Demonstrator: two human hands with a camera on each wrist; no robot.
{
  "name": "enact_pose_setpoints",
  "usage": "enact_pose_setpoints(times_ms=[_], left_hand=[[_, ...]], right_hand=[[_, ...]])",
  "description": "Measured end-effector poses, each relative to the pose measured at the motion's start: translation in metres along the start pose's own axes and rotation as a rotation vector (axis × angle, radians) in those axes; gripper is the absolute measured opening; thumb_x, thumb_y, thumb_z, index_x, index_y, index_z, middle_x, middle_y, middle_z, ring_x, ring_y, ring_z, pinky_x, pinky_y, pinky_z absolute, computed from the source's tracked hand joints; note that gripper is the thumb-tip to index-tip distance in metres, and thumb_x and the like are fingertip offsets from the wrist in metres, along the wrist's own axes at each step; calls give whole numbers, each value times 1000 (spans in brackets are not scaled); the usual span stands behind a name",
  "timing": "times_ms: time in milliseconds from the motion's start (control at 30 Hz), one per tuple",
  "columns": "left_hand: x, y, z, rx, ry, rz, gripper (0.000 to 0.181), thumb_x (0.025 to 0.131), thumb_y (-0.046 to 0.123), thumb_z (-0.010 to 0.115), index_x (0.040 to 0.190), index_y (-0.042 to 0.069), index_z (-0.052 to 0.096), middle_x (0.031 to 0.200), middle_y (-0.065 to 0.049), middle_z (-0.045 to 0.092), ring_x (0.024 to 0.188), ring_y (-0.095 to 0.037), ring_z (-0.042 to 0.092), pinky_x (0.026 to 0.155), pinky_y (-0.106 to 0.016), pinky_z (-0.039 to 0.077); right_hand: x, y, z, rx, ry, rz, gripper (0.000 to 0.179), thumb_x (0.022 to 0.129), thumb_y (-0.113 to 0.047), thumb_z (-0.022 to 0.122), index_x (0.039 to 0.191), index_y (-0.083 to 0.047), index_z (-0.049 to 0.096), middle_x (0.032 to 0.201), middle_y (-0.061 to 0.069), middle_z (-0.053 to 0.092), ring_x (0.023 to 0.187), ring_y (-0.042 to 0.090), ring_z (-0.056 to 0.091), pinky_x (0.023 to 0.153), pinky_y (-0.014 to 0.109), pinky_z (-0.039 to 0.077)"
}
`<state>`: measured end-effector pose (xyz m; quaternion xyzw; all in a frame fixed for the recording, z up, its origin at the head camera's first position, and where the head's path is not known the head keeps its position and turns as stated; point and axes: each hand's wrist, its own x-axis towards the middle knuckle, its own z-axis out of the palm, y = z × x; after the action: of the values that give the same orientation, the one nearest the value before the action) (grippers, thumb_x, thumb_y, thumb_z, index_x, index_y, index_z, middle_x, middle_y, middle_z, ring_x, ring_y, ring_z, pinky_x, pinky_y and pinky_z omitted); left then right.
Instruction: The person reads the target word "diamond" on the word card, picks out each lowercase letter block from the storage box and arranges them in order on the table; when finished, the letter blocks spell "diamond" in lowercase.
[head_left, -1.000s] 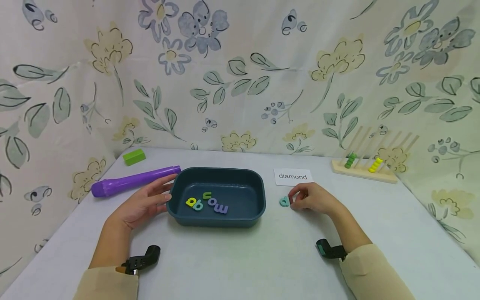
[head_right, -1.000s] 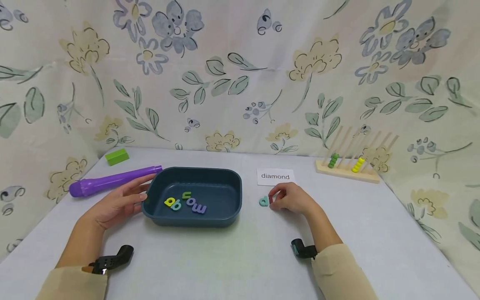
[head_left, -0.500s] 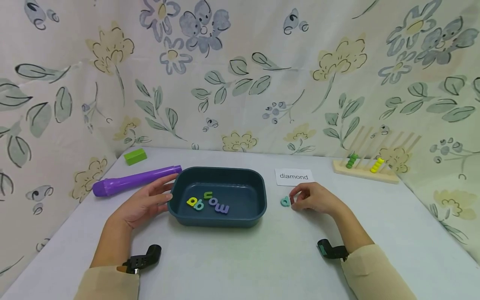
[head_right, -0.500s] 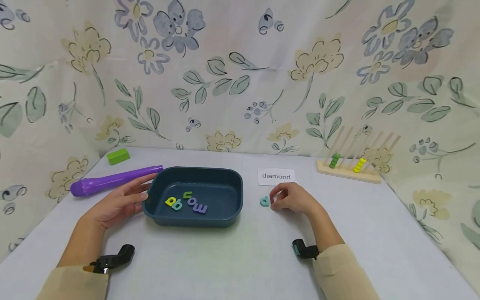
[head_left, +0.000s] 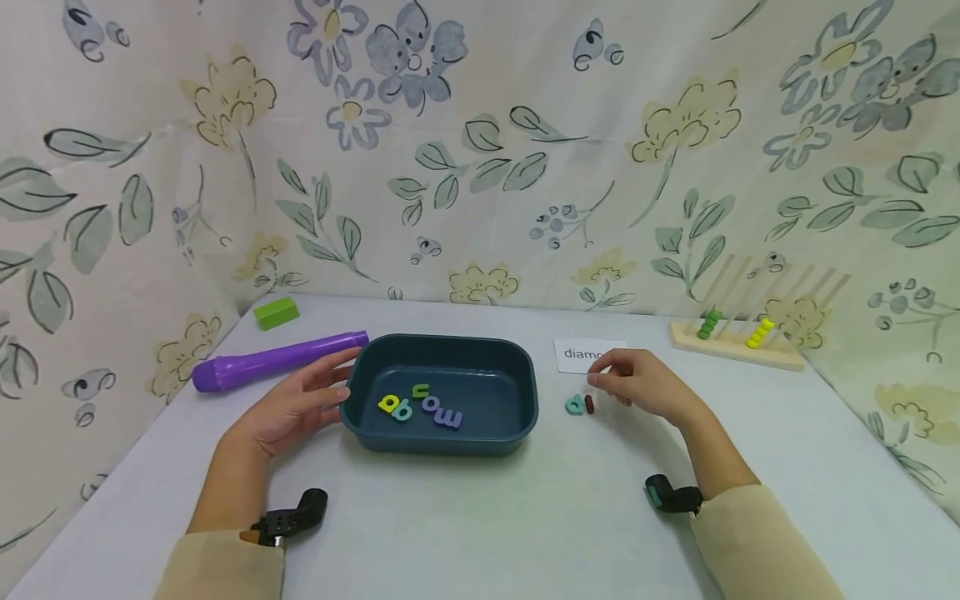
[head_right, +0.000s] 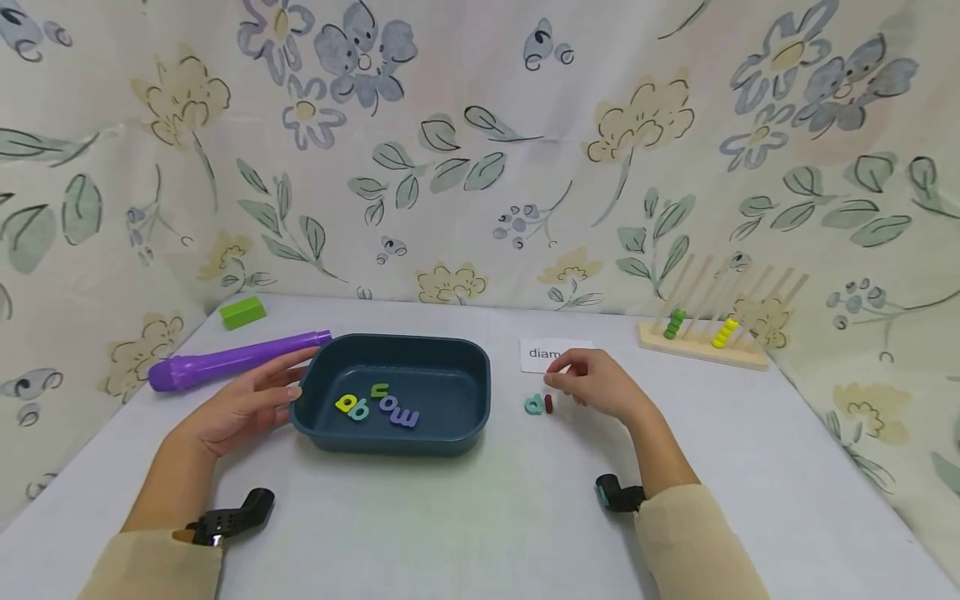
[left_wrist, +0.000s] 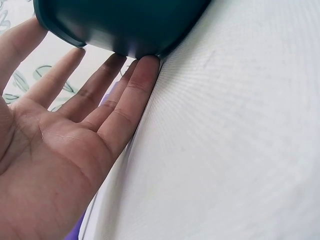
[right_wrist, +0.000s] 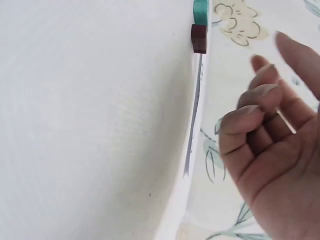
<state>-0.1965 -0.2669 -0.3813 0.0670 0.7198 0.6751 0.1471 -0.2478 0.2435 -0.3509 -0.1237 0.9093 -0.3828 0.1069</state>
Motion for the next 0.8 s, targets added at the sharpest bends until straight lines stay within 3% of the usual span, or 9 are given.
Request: enact_pose_setpoints(times_ms=[300, 600, 800], left_hand=[[-1, 2, 1, 2, 7, -10, 71, 102, 23, 66, 164, 25, 31, 169, -16, 27, 130, -15, 57, 98, -31, 57], [-1, 1, 0, -2, 5, -10, 71, 102, 22, 65, 164, 24, 30, 169, -16, 27, 130, -15, 57, 98, -31, 57], [0, 0, 0, -7, 6, -9, 70, 103, 20, 64, 164, 25, 31, 169, -16, 27, 131, -17, 57, 98, -31, 58]], right_hand=[[6, -17, -3, 26, 36, -72, 37, 102, -38, 65, 119, -4, 67, 88, 21, 62, 75, 25, 58, 71, 38, 49], [15, -45, -7, 57, 8, -148, 30, 101, -32, 68, 115, -6, 70, 92, 17, 65, 77, 25, 62, 77, 37, 56], [24, -72, -11, 32, -43, -173, 25, 101, -32, 67, 115, -11, 72, 101, 10, 71, 90, 30, 66, 84, 37, 58]])
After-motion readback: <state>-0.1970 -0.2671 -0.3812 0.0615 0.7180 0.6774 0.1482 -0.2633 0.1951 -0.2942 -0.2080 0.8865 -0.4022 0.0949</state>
